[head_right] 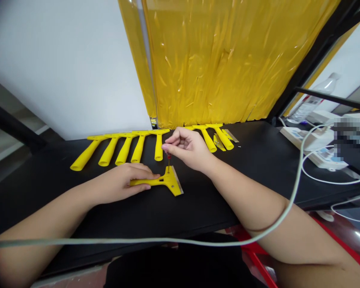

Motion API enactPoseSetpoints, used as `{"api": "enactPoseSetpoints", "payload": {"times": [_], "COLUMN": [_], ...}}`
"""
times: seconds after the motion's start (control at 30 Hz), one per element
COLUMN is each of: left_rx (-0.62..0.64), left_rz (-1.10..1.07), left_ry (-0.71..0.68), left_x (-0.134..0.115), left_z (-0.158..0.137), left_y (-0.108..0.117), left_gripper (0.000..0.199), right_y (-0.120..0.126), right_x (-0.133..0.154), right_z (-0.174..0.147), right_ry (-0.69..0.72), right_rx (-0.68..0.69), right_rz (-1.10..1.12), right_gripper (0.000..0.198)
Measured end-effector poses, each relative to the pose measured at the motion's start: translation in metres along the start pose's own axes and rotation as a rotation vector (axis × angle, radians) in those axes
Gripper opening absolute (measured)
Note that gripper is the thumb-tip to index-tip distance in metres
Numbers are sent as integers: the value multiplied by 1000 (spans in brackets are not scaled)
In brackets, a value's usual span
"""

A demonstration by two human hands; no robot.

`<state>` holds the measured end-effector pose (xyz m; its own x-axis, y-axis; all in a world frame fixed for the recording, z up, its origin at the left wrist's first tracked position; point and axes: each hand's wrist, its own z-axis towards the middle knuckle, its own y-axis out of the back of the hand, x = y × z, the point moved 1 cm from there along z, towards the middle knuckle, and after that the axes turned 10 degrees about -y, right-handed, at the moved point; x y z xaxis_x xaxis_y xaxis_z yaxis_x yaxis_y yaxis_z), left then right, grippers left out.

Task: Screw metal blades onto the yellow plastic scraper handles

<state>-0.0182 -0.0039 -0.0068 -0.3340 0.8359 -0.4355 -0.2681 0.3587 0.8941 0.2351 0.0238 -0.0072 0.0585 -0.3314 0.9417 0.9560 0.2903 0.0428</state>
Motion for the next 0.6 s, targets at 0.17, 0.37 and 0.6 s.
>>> {"api": "enactPoseSetpoints", "payload": {"times": [0.17, 0.37, 0.6], "left_rx": [-12, -47, -8], "left_rz": [-1, 4, 27], "left_ry": [-17, -70, -12], "left_x": [2, 4, 0], "left_z": [0, 1, 0], "left_y": [-1, -3, -3], "left_gripper": [36, 29, 31], "right_y": [3, 2, 8], "right_x": [0, -2, -1], "right_z": [1, 2, 4], "right_ry": [-35, -102, -112], "right_rx": [31, 154, 200], "right_rz": [83, 176, 217], "right_gripper": [43, 42, 41]}}
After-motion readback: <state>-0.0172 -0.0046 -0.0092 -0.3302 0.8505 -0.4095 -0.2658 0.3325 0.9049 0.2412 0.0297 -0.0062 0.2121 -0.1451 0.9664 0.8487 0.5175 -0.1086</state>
